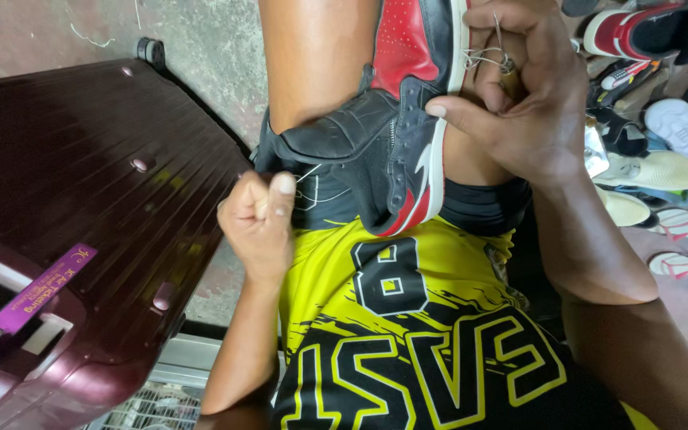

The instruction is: The person sews the sole of a sneaker using a needle and thread. They repeatedly push the needle through the shoe's edge and pull the thread tight, working along the perimeter of the sole.

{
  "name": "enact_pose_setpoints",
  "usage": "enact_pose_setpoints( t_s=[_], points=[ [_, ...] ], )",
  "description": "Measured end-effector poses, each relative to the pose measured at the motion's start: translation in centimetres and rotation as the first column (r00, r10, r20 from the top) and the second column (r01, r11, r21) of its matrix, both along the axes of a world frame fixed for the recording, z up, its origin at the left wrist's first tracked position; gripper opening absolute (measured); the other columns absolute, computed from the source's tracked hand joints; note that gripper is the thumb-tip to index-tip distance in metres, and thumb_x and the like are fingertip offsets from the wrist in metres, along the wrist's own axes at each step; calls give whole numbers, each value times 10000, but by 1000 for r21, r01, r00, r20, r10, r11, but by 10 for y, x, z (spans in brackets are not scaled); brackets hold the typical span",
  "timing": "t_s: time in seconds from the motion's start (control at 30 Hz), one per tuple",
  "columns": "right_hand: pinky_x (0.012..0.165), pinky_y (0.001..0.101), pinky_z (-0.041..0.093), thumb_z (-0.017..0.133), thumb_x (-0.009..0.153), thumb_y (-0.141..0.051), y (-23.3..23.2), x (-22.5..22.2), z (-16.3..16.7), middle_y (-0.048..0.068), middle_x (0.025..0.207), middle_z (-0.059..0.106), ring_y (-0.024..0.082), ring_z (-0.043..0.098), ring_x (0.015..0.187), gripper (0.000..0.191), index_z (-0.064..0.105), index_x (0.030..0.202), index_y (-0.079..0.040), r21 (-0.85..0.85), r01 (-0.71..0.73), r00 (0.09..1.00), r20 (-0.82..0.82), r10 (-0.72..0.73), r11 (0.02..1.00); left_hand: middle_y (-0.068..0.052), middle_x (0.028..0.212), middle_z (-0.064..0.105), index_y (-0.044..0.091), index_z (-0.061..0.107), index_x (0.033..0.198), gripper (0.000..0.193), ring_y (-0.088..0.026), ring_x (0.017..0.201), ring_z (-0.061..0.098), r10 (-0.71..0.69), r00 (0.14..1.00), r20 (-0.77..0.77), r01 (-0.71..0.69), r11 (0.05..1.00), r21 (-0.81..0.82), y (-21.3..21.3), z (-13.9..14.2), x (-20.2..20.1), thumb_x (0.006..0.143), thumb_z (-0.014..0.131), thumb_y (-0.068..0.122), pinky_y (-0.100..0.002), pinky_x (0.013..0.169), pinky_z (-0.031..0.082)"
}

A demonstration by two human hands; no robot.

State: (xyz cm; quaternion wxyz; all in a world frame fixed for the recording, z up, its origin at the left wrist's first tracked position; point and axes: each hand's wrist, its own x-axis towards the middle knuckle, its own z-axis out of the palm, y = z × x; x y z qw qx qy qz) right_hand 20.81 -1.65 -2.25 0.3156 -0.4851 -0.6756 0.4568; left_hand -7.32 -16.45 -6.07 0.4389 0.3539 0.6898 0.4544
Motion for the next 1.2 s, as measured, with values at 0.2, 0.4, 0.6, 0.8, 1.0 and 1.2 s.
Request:
enact_pose_setpoints(
  t_s=[0.2, 0.4, 0.6, 0.8, 1.0, 1.2],
  points=[
    [697, 188, 402, 1002, 861, -25, 6, 1, 5, -37, 756, 434, 41, 436, 684, 612, 553, 1276, -52, 101, -18, 990, 138, 3, 995, 94, 641, 285, 124, 261, 657, 582, -23, 624, 245, 172, 983, -66, -184, 947, -264, -60, -27, -28, 1007, 726, 136, -271, 521, 195],
    [597, 194, 323, 964, 840, -55, 8, -2, 7, -29, 732, 423, 44, 358, 604, 581, 573, 1269, -53, -35, 31, 990, 137, -26, 999, -86, 642, 358, 41, 382, 714, 475, -225, 606, 325, -170, 781, -601, -87, 923, -374, -64, -14, -28, 985, 769, 93, -386, 595, 332],
    [572, 197, 295, 991, 860, -27, 9, -6, 9, -34, 666, 388, 42, 359, 583, 567, 571, 1240, -45, -18, 21, 985, 171, -17, 1000, -150, 1272, 675, 76, 643, 1202, 195, -350, 1213, 643, -288, 756, -588, 353, 936, -4, 7, 38, 24, 1008, 653, 77, -419, 1088, 507],
    [670, 160, 380, 960, 896, 0, 4, -2, 5, -38, 681, 414, 28, 414, 641, 598, 529, 1308, -41, 31, -17, 994, 111, 13, 999, -198, 1083, 698, 21, 642, 1328, 464, -407, 1003, 664, -586, 731, -349, 545, 810, -217, 62, 20, 77, 866, 603, 30, -509, 896, 515],
    [732, 279, 484, 936, 851, -158, 3, 9, 11, 53, 922, 651, 175, 589, 783, 752, 441, 1400, -18, 94, -75, 960, 276, 46, 993, -193, 791, 569, -13, 593, 808, 80, -383, 786, 600, -432, 827, -359, 417, 901, -122, 69, 10, 86, 850, 547, -64, -434, 738, 453],
    [629, 406, 541, 936, 741, -372, 8, 23, 52, 72, 743, 668, 275, 693, 661, 1072, 370, 1615, -119, -267, -94, 676, 691, 258, 959, -111, 645, 356, -25, 589, 803, 200, -208, 587, 353, -226, 943, -245, 237, 971, 15, 73, 12, 92, 977, 668, 32, -391, 607, 365]
  ],
)
